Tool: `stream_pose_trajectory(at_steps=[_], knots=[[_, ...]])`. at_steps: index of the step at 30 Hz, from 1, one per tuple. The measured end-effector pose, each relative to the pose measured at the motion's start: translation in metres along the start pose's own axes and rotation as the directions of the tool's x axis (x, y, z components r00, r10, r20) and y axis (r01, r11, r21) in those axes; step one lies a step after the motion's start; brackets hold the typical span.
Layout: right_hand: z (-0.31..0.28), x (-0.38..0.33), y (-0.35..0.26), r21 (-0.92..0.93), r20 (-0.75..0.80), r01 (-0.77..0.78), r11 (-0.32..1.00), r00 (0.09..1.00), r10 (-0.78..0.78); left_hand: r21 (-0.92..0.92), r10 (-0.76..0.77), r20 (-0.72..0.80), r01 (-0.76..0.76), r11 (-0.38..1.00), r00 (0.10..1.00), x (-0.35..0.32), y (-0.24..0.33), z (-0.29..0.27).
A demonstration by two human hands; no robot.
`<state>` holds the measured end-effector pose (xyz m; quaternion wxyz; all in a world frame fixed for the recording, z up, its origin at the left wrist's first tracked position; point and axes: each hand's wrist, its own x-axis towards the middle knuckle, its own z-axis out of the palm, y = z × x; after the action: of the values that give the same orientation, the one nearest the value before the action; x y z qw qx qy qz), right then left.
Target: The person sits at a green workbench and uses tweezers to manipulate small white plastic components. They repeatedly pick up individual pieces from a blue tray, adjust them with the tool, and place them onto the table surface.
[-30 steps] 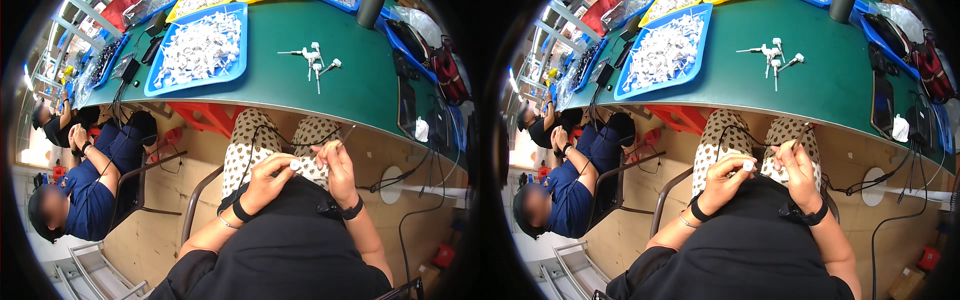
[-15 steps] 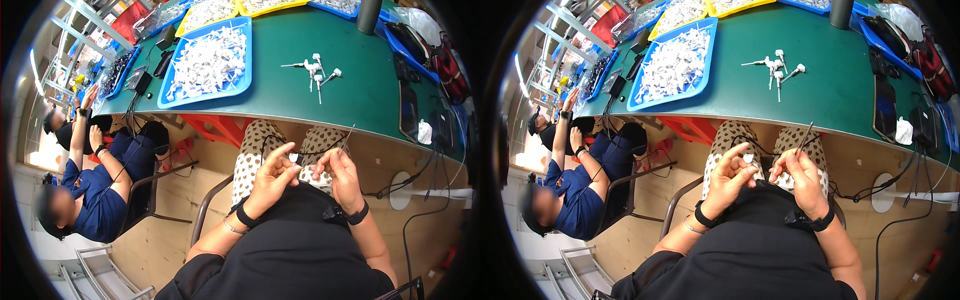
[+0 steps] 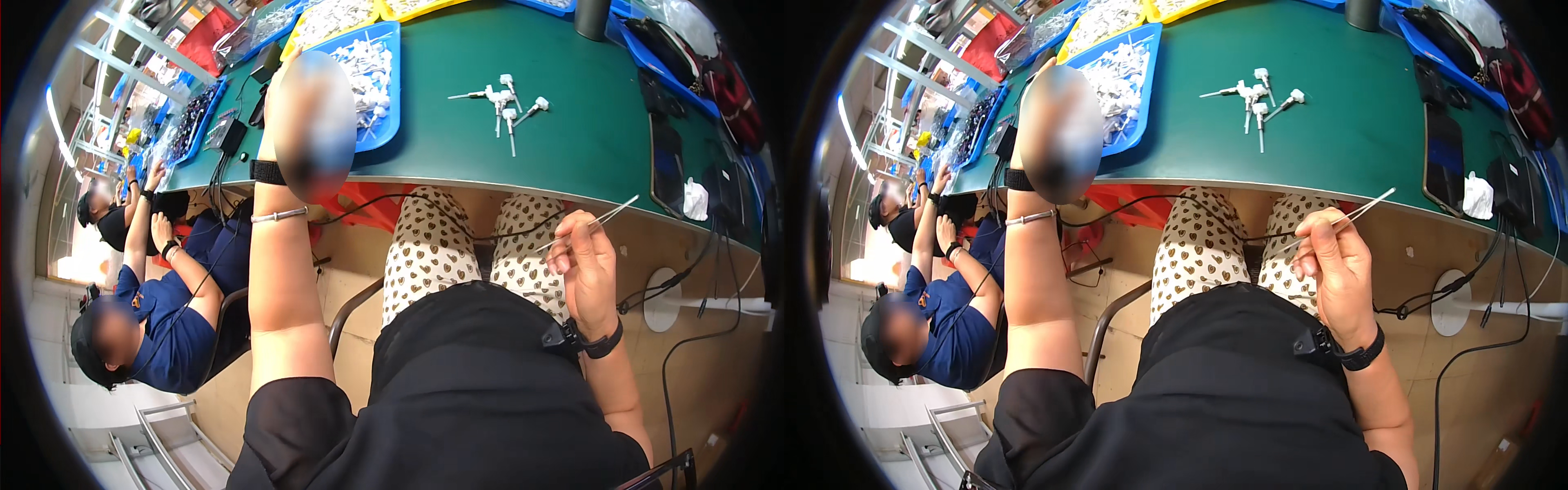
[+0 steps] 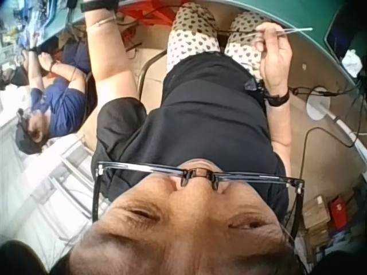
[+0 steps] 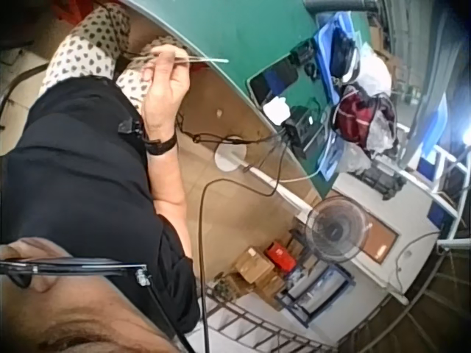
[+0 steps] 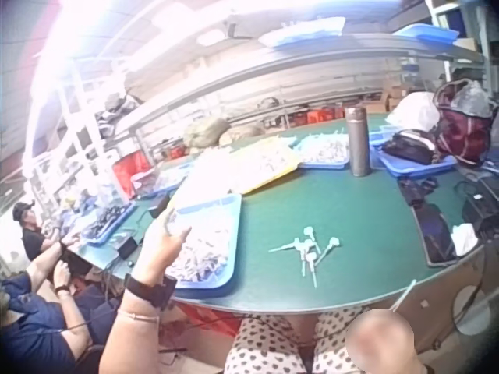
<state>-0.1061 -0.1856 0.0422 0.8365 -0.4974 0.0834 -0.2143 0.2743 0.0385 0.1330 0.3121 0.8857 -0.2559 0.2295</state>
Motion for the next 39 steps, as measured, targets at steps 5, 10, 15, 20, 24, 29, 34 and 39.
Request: stream_pose_trajectory(at_steps=[5, 10, 15, 20, 24, 29, 34, 39], knots=[[-0.004, 0.001, -0.012, -0.109, -0.010, 0.011, 0.994, 1.000, -0.012, -0.241, 0.232, 0.328, -0.156, 0.958, 0.916, -0.031, 0.110, 0.049], [-0.002, 0.000, -0.019, -0.161, 0.013, 0.042, 0.986, 0.999, -0.041, 0.025, 0.332, 0.471, -0.388, 0.921, 0.817, -0.049, 0.163, 0.104], [0.000, 0.000, -0.020, -0.156, 0.020, 0.065, 0.986, 0.998, -0.063, 0.091, 0.353, 0.484, -0.447, 0.890, 0.801, -0.042, 0.142, 0.124], [0.001, -0.001, -0.023, -0.113, -0.020, 0.046, 0.993, 0.999, -0.048, -0.429, 0.143, 0.407, 0.051, 0.902, 0.902, -0.071, 0.141, 0.077], [0.001, -0.001, -0.023, -0.029, 0.028, -0.020, 0.999, 0.999, 0.021, -0.603, 0.092, 0.576, 0.346, 0.718, 0.812, -0.152, 0.152, 0.020], [0.005, -0.007, -0.011, -0.054, 0.100, -0.027, 0.998, 0.994, 0.033, -0.697, 0.141, 0.606, 0.437, 0.568, 0.783, -0.248, 0.144, 0.021], [0.015, -0.012, 0.003, -0.203, 0.089, 0.040, 0.978, 0.996, -0.022, -0.729, 0.116, 0.553, 0.412, 0.546, 0.825, -0.281, 0.135, 0.028], [0.029, -0.019, 0.014, -0.319, 0.067, 0.067, 0.945, 0.997, -0.048, -0.741, 0.155, 0.372, 0.192, 0.644, 0.915, -0.286, 0.132, 0.033]])
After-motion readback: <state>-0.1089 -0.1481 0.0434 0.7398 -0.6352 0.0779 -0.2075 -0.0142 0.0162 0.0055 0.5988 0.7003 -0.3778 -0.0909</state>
